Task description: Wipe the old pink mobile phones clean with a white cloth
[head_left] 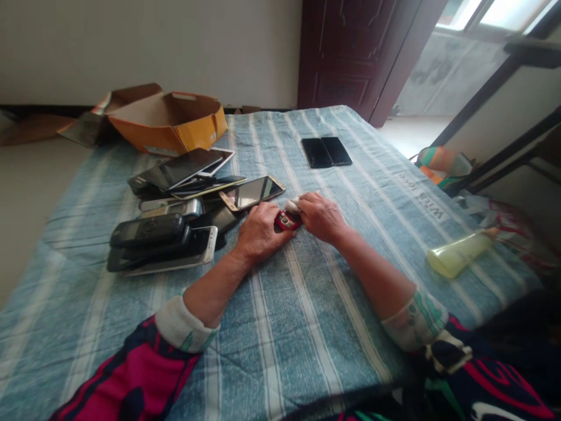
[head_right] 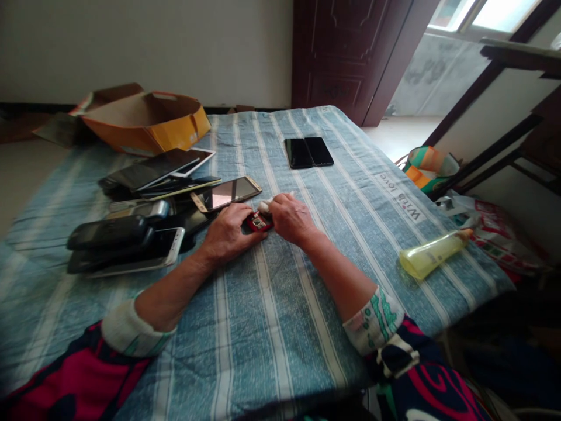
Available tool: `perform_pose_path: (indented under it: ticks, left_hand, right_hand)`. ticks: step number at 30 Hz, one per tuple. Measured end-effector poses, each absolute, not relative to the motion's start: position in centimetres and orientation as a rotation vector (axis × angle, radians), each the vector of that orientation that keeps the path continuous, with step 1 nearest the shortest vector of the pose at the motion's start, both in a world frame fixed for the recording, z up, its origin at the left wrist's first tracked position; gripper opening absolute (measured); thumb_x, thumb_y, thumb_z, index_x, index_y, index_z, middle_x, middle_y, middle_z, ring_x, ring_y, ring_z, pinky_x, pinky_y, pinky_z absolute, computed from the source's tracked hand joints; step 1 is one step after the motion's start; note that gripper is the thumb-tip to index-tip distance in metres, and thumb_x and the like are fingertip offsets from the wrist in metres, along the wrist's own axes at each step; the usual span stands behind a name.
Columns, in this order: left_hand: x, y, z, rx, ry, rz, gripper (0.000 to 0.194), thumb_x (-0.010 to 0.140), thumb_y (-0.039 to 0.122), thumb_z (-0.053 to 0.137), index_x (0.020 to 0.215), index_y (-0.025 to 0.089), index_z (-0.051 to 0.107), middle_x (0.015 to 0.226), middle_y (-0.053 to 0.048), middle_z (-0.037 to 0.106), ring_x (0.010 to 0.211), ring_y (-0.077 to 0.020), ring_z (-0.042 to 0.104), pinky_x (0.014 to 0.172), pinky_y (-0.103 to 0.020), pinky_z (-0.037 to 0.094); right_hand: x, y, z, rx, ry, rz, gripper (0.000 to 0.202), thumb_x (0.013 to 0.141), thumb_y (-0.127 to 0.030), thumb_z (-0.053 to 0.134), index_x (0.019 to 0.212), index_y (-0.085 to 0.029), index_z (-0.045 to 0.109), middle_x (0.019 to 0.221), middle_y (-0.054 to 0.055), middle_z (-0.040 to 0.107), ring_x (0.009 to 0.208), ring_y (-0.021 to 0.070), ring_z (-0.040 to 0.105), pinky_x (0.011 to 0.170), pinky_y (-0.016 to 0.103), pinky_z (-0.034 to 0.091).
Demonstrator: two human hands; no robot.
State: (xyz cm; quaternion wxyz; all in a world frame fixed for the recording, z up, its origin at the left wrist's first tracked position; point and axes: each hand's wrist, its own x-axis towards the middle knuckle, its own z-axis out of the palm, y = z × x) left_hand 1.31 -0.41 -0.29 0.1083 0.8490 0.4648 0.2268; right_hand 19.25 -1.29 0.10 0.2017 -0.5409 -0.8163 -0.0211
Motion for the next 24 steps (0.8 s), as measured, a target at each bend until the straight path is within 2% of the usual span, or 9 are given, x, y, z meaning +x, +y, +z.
perform_pose_path:
  ticks: [6, 15, 24]
  left_hand:
    - [1.5, -0.3, -0.3, 2.487, 1.359, 0.678, 0.034, 0.066, 0.040, 0.075, 0.090, 0.020, 0.061, 0.103, -0.009, 0.061, 0.102, -0.0291, 0.056, 0.088, -0.043, 0.049]
    - [1.5, -0.2, -0.1, 2.525, 1.362, 0.640, 0.032, 0.068, 0.043, 0.073, 0.085, 0.020, 0.061, 0.099, -0.009, 0.061, 0.097, -0.0282, 0.057, 0.087, -0.043, 0.049]
    - [1.5, -0.1, -0.3, 2.533, 1.353, 0.634, 0.032, 0.069, 0.044, 0.073, 0.087, 0.020, 0.062, 0.101, -0.009, 0.062, 0.099, -0.0285, 0.057, 0.088, -0.044, 0.049]
  right_hand:
    - [20.2, -0.9, -0.2, -1.562, -2.224, -0.047, 0.018, 0.090, -0.014, 0.048, 0.085, -0.015, 0.065, 0.096, 0.008, 0.062, 0.088, 0.0190, 0.051, 0.076, 0.029, 0.037]
    - [20.0, -1.7, -0.2, -1.426, -2.331, 0.012, 0.020, 0.089, -0.011, 0.045, 0.088, -0.015, 0.064, 0.099, 0.008, 0.062, 0.095, 0.0189, 0.051, 0.086, 0.030, 0.037]
    - [19.2, -1.6, -0.1, -1.455, -2.330, -0.001, 0.020, 0.090, -0.012, 0.045, 0.087, -0.015, 0.065, 0.099, 0.009, 0.063, 0.093, 0.0200, 0.052, 0.080, 0.030, 0.037]
